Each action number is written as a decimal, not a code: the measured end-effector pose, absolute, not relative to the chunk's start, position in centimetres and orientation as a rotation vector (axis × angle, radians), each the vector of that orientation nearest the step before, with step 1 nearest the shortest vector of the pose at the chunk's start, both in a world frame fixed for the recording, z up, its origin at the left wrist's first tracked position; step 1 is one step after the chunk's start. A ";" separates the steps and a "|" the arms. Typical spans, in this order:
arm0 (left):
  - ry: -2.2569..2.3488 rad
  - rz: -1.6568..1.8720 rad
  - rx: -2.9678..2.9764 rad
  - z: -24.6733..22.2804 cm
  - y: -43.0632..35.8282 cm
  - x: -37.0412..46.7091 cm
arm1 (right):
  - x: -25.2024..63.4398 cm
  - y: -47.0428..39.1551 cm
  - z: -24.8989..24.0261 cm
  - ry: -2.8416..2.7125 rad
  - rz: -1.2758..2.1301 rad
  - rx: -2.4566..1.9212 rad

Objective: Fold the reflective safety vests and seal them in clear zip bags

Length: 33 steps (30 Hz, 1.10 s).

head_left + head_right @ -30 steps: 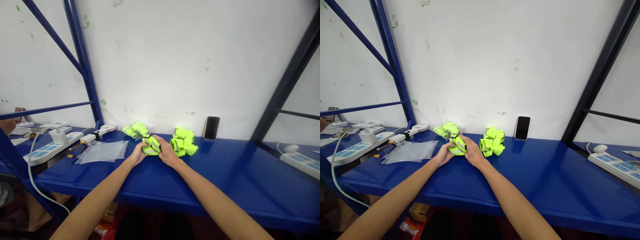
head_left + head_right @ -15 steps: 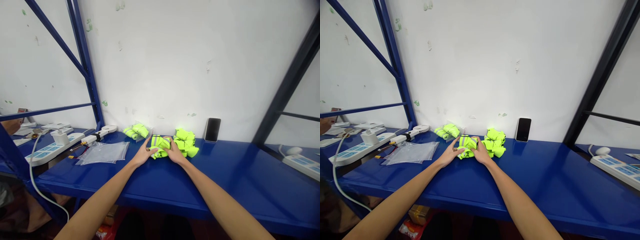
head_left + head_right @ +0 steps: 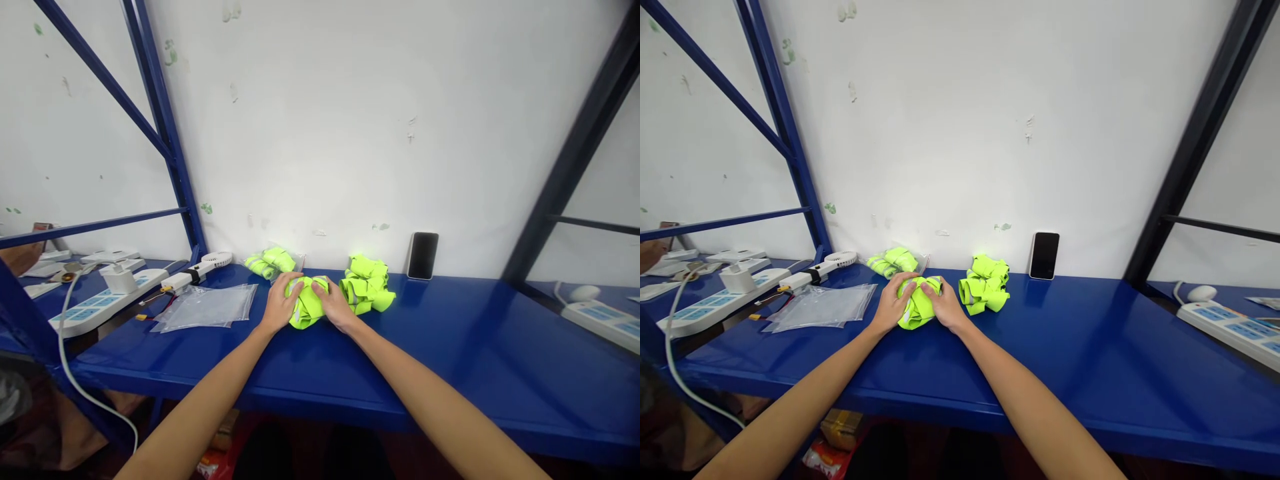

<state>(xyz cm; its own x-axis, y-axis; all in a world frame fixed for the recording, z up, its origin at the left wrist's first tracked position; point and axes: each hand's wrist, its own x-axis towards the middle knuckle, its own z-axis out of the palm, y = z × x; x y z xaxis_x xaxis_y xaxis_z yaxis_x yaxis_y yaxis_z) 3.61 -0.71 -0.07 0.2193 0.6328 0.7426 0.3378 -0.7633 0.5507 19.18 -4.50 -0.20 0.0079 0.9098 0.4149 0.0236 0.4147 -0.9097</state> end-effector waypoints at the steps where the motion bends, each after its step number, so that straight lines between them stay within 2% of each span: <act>1: 0.913 1.535 2.229 -0.1 -0.7 3.6 | 19.2 -4.7 -0.1 -1.422 0.842 -0.930; 9: 1.162 1.490 2.061 -0.2 -0.5 3.7 | 18.6 -6.4 0.4 -1.644 0.562 -1.056; 15: 1.333 1.576 1.957 0.2 -0.4 3.8 | 18.3 -7.1 0.8 -1.969 0.430 -0.915; 21: 1.420 1.645 1.649 0.2 -0.1 4.1 | 17.8 -6.3 0.9 -1.837 0.364 -0.999; 24: 1.236 1.677 1.518 0.3 -0.3 4.3 | 18.0 -5.7 1.0 -1.684 0.398 -0.995; 28: 0.846 1.535 1.580 0.5 -0.7 4.8 | 18.6 -5.4 1.1 -1.443 0.393 -1.052; 33: 0.719 1.379 1.515 0.0 -0.3 5.2 | 18.8 -5.7 1.4 -1.426 0.329 -1.039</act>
<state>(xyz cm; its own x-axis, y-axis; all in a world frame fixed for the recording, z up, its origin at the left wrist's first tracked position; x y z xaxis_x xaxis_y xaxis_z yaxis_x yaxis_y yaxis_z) 5.23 -0.33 -0.01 0.1972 0.8857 0.4202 -0.1619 -0.3933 0.9050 18.79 -5.73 1.44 0.1872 0.7410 0.6449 0.3831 0.5494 -0.7425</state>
